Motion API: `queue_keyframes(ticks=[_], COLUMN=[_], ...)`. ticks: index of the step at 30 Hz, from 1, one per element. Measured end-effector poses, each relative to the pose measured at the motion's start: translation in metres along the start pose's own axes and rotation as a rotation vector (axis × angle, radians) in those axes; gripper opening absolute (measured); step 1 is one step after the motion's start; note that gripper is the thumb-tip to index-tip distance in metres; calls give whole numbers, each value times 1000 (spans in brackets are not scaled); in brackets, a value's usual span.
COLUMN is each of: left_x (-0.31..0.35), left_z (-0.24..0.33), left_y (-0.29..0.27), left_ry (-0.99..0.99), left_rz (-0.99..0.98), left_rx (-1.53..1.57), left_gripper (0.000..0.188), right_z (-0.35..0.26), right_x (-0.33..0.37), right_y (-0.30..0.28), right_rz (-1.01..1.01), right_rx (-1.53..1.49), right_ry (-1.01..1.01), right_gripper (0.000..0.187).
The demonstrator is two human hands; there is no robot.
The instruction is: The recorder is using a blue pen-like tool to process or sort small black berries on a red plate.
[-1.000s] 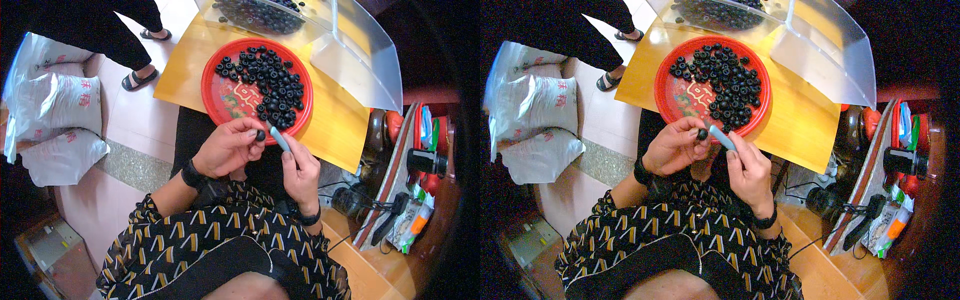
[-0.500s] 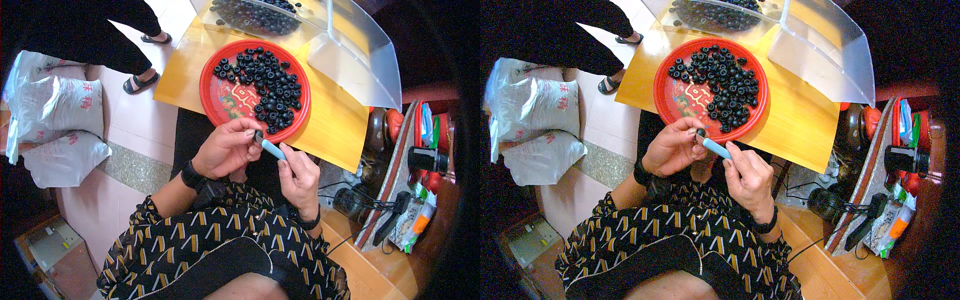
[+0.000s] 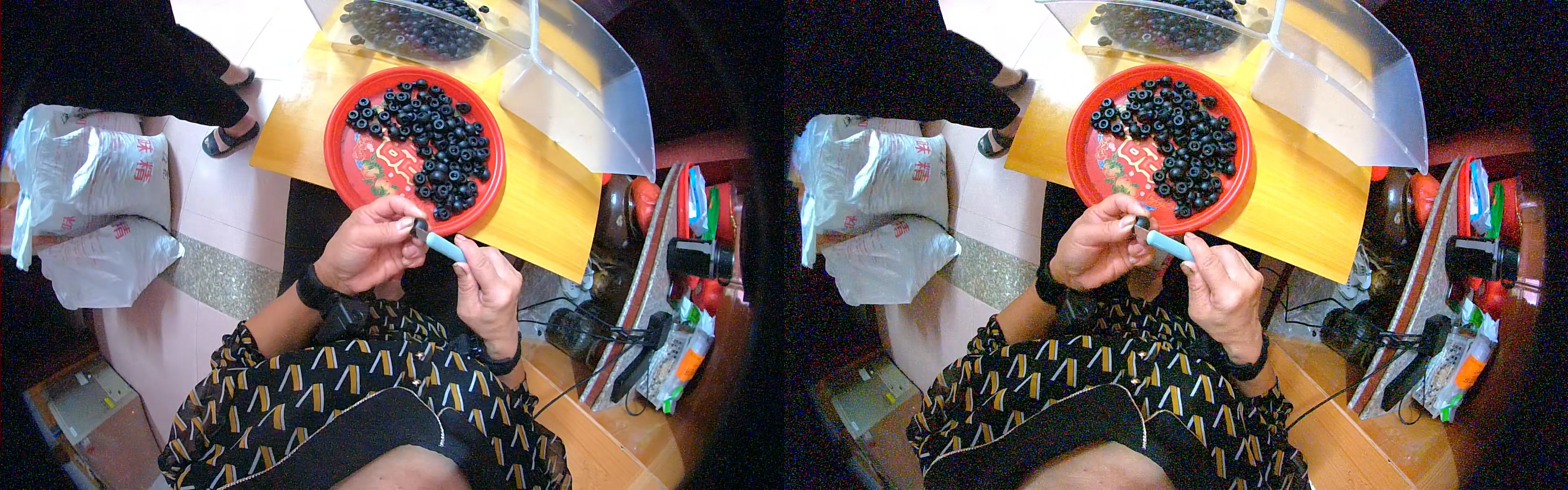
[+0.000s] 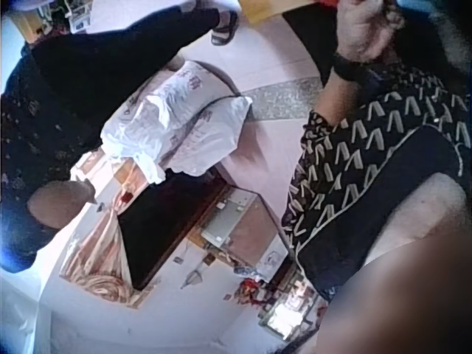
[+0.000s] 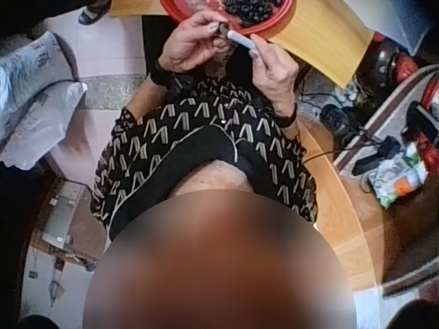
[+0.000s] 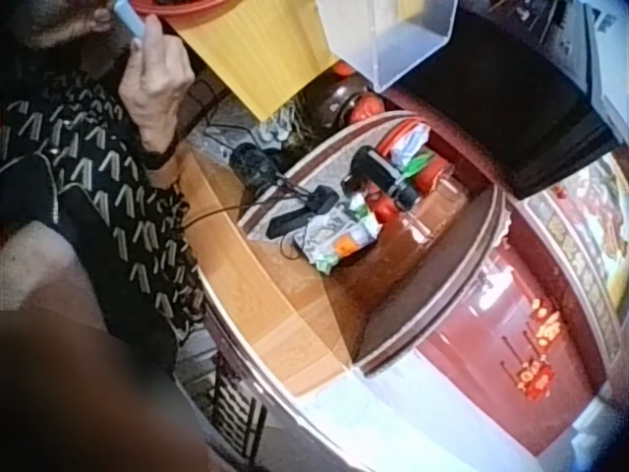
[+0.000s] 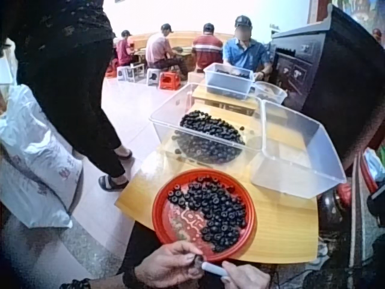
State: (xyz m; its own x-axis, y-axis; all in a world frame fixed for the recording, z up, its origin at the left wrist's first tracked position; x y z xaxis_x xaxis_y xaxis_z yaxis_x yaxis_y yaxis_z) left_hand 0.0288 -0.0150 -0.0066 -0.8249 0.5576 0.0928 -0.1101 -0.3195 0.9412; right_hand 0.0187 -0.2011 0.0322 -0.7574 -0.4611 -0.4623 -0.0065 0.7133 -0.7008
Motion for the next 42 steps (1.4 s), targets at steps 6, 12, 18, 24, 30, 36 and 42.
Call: queue_keyframes(ticks=[6, 12, 18, 24, 30, 36, 42], left_x=[7, 0, 2, 4, 7, 10, 6], left_z=[-3, 2, 0, -5, -6, -9, -10], left_y=[11, 7, 8, 5, 16, 10, 4], left_ry=[-19, 15, -3, 12, -28, 6, -27], left_rz=[-117, -67, 7, 34, 124, 86, 39], left_rx=[-145, 11, 8, -94, -198, -165, -192], left_gripper=[18, 18, 21, 22, 22, 21, 23], right_z=[29, 19, 7, -6, -13, -13, -9], right_x=[5, 7, 4, -3, -21, -24, -21], right_y=[-6, -4, 4, 6, 23, 19, 16], right_rz=[171, 191, 148, 77, 68, 19, 13], right_rx=[210, -150, -242, -488, -980, -1149, -1136], right_ry=[251, 351, 405, 577, 600, 592, 586], right_gripper=[24, 25, 21, 26, 28, 22, 19])
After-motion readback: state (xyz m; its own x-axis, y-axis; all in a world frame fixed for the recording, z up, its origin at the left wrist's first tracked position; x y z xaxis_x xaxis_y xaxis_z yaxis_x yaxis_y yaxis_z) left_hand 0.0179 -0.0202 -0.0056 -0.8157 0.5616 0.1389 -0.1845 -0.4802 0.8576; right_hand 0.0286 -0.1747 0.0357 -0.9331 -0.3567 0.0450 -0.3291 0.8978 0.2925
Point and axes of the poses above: each hand's wrist, its own x-axis away from the middle knuckle, its own y-axis out of the palm, z = x × y, the point moved 1 cm from there along -x, towards the middle knuckle, and after that the axes turned 7 degrees about -y, right-handed, at the moved point
